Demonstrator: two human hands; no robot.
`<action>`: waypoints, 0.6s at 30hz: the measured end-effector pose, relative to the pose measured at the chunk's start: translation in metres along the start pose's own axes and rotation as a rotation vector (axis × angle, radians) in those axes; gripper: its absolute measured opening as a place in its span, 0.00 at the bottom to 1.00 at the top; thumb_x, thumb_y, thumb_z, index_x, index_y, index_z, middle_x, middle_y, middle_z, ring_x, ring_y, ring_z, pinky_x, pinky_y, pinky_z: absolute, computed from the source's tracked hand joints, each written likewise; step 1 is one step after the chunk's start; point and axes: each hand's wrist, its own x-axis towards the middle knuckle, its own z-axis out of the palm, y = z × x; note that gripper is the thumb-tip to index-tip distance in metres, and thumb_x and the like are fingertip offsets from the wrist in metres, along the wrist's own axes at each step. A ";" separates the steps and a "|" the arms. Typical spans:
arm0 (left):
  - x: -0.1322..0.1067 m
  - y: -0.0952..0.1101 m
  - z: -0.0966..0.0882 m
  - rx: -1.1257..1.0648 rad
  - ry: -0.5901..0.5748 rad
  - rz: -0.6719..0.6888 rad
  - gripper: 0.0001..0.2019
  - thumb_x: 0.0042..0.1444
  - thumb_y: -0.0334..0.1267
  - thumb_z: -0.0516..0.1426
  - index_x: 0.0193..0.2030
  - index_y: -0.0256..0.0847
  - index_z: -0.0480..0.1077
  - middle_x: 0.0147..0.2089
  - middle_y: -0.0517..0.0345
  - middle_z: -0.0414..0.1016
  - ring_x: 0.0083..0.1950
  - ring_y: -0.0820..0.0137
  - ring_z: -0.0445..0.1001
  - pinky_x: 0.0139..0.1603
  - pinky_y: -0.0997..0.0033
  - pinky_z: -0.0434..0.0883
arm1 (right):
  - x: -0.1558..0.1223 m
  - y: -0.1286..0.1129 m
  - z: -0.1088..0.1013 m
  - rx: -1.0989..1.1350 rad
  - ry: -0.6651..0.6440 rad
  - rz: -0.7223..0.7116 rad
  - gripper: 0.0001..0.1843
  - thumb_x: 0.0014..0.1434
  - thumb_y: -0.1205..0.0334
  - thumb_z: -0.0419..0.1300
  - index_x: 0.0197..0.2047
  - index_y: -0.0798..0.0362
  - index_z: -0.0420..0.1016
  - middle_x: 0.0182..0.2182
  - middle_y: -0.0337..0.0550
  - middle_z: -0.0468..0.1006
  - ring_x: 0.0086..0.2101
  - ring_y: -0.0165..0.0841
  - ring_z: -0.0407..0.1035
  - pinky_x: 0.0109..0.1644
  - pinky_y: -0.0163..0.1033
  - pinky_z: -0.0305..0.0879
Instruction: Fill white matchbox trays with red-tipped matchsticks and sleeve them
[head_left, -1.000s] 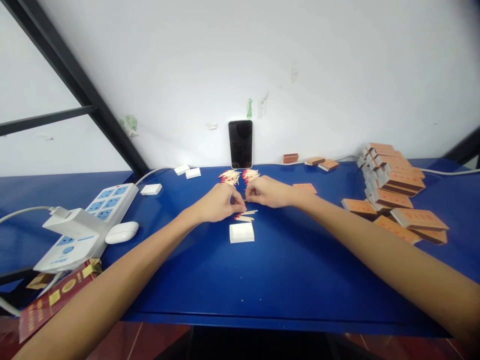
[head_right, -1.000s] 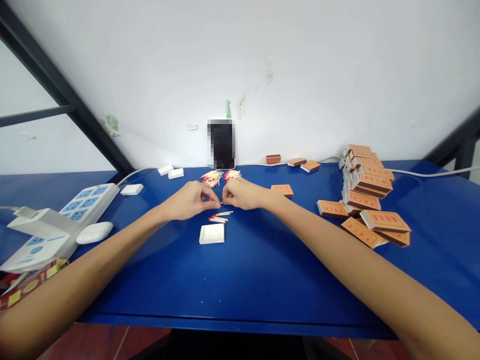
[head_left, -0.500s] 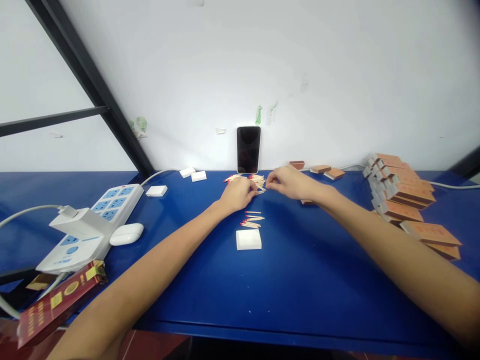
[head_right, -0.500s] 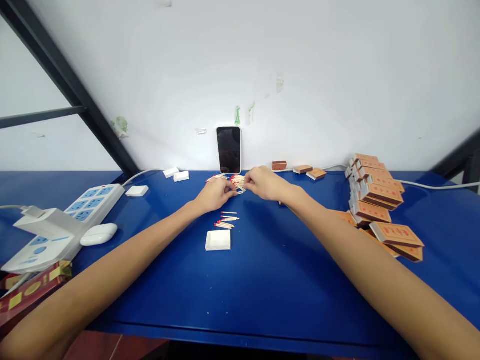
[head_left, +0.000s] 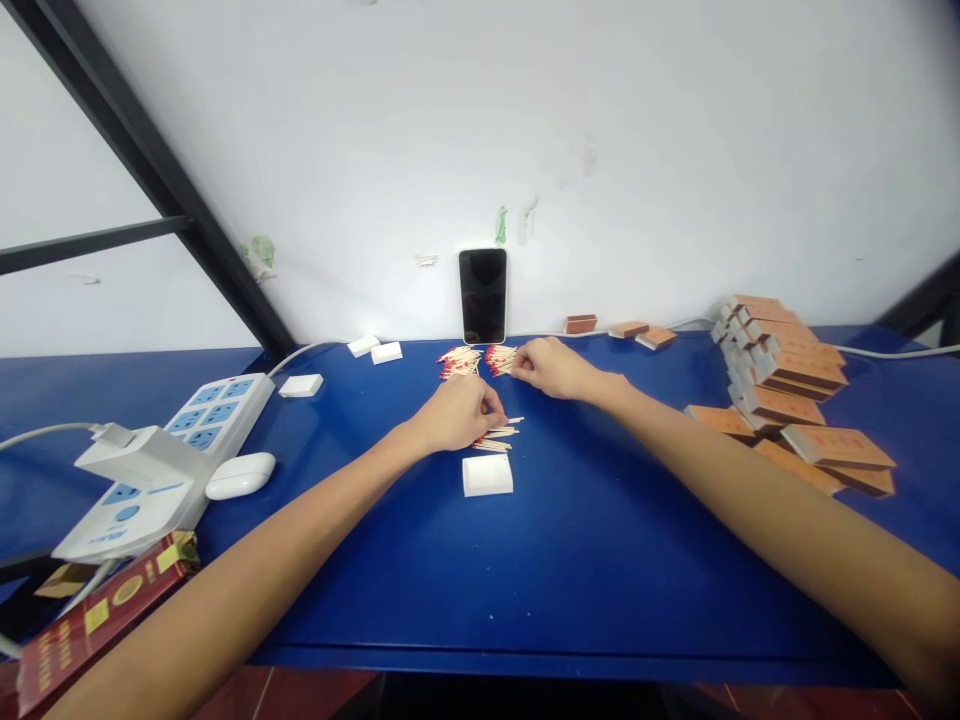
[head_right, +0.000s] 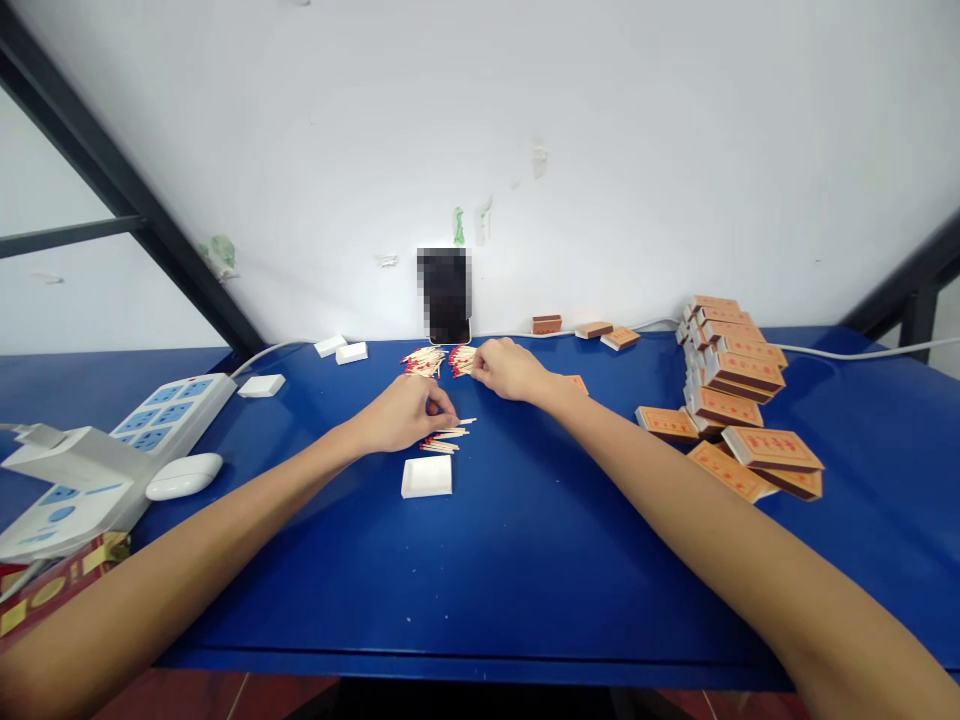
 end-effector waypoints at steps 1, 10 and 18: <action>0.001 -0.002 -0.001 -0.011 0.010 -0.015 0.06 0.54 0.33 0.61 0.32 0.39 0.82 0.29 0.58 0.81 0.28 0.72 0.73 0.31 0.74 0.66 | -0.001 0.000 -0.002 0.006 -0.013 -0.016 0.11 0.61 0.64 0.57 0.30 0.55 0.79 0.30 0.45 0.81 0.32 0.34 0.71 0.35 0.35 0.59; 0.040 -0.032 0.006 0.138 0.263 -0.047 0.07 0.56 0.36 0.60 0.34 0.42 0.81 0.31 0.57 0.80 0.32 0.68 0.74 0.37 0.70 0.67 | -0.011 0.009 -0.009 0.123 -0.141 -0.125 0.08 0.57 0.66 0.60 0.34 0.56 0.81 0.31 0.42 0.83 0.30 0.31 0.73 0.36 0.33 0.63; 0.048 -0.029 0.005 0.135 0.228 0.029 0.08 0.57 0.34 0.59 0.33 0.41 0.81 0.26 0.59 0.77 0.27 0.71 0.70 0.33 0.71 0.64 | -0.019 -0.007 -0.018 0.213 -0.242 -0.251 0.07 0.55 0.63 0.62 0.31 0.55 0.82 0.27 0.39 0.82 0.25 0.28 0.69 0.33 0.33 0.61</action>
